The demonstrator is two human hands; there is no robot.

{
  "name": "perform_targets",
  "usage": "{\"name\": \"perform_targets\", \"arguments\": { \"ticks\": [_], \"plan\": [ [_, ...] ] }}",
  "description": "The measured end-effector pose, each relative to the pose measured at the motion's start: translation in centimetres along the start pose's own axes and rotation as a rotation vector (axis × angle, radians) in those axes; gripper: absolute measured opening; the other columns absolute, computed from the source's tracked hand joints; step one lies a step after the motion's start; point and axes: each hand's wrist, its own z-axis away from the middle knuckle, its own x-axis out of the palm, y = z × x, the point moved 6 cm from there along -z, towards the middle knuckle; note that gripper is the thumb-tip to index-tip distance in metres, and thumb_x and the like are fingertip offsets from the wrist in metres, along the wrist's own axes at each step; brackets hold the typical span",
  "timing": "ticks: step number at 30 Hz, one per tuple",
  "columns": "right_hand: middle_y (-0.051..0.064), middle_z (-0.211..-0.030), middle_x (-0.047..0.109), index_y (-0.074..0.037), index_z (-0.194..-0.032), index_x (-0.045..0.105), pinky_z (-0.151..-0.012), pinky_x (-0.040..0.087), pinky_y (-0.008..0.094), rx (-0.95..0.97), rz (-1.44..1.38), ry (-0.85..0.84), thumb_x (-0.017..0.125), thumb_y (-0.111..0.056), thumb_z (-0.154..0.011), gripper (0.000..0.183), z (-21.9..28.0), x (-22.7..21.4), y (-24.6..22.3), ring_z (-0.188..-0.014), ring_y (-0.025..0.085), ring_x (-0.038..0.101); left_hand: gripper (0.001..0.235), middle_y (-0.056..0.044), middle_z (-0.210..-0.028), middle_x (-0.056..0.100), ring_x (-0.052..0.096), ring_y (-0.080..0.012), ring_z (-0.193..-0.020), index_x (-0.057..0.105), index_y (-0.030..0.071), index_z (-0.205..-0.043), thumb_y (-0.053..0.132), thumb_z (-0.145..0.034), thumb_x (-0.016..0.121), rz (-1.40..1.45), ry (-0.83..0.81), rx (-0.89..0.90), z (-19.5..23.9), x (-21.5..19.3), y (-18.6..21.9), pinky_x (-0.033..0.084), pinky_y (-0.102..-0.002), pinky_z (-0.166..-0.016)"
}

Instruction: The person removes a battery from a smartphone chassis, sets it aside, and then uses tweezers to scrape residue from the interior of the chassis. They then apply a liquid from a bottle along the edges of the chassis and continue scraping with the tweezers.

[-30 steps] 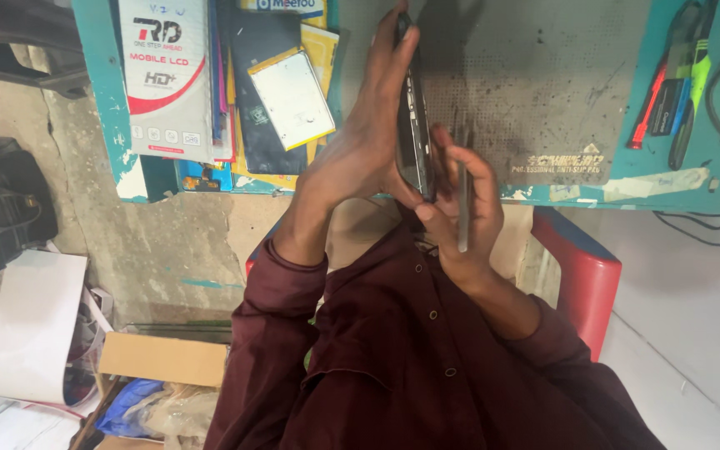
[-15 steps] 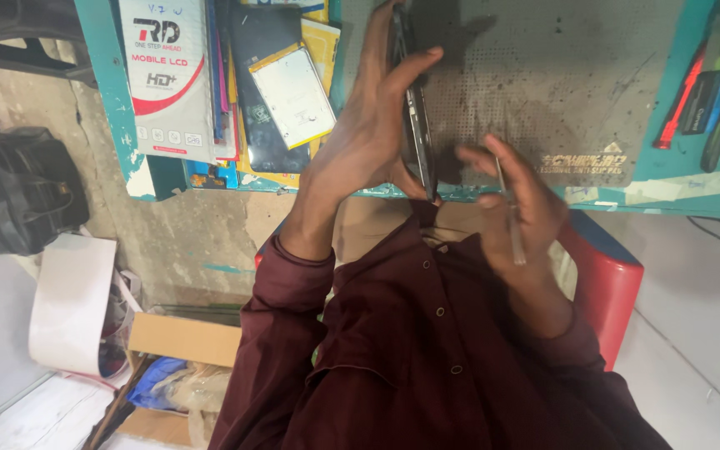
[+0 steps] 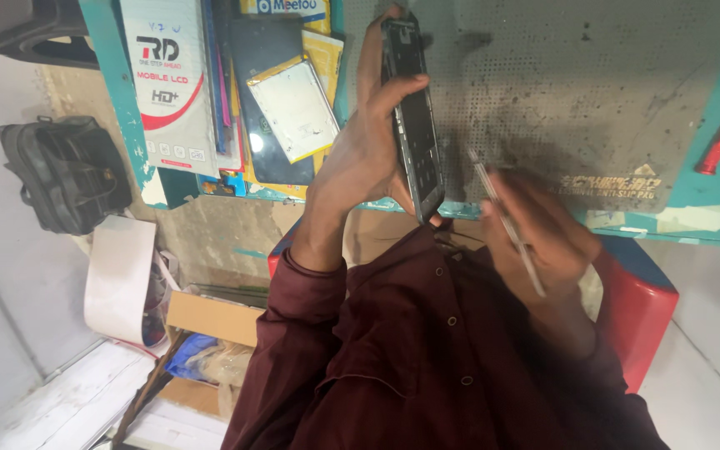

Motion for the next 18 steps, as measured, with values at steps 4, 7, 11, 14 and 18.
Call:
{"name": "perform_targets", "arguments": {
  "ticks": [4,7,11,14,18],
  "plan": [
    [0.021,-0.119,0.073,0.003,-0.122,0.069,-0.087,0.062,0.031,-0.051,-0.112,-0.045,0.081,0.006,-0.091,0.033,0.0,1.3,0.0,-0.106,0.028,0.077,0.137,-0.019,-0.151,0.043,0.057,-0.0396,-0.131,0.029,0.011,-0.152,0.041,-0.045,0.109,-0.084,-0.074,-0.116,0.3,0.5,-0.7,0.052,-0.039,-0.110],
    [0.020,-0.120,0.073,0.003,-0.123,0.069,-0.088,0.062,0.032,-0.057,-0.103,-0.073,0.082,0.004,-0.091,0.034,0.0,1.6,0.0,-0.108,0.028,0.076,0.097,-0.019,-0.142,0.050,0.061,-0.0388,-0.127,0.036,0.008,-0.147,0.022,-0.067,0.090,-0.053,-0.040,-0.186,0.6,0.6,-1.3,0.052,-0.040,-0.109],
    [0.022,-0.119,0.072,0.004,-0.123,0.068,-0.085,0.062,0.030,0.021,-0.147,-0.136,0.085,-0.003,-0.087,0.040,0.9,1.5,0.8,-0.102,0.025,0.076,0.054,-0.018,-0.143,0.054,0.061,-0.0365,-0.131,0.041,0.007,-0.146,-0.003,-0.099,0.067,-0.038,-0.049,-0.279,1.5,0.8,-2.2,0.050,-0.038,-0.114],
    [0.018,-0.119,0.074,0.001,-0.124,0.070,-0.087,0.062,0.030,-0.031,-0.089,-0.097,0.079,-0.001,-0.095,0.030,1.5,1.4,0.8,-0.104,0.024,0.076,0.053,-0.017,-0.144,0.054,0.060,-0.0337,-0.133,0.039,0.008,-0.147,-0.001,-0.103,0.067,-0.040,-0.055,-0.287,1.7,0.8,-2.6,0.050,-0.034,-0.114],
    [0.017,-0.109,0.076,0.003,-0.122,0.071,-0.074,0.059,0.026,0.056,-0.090,-0.079,0.078,-0.001,-0.094,0.029,2.4,1.6,1.9,-0.087,0.016,0.075,0.051,-0.016,-0.144,0.055,0.061,-0.0326,-0.133,0.040,0.009,-0.146,-0.005,-0.105,0.066,-0.014,-0.048,-0.310,2.1,1.0,-2.9,0.049,-0.034,-0.114]
  ]
}}
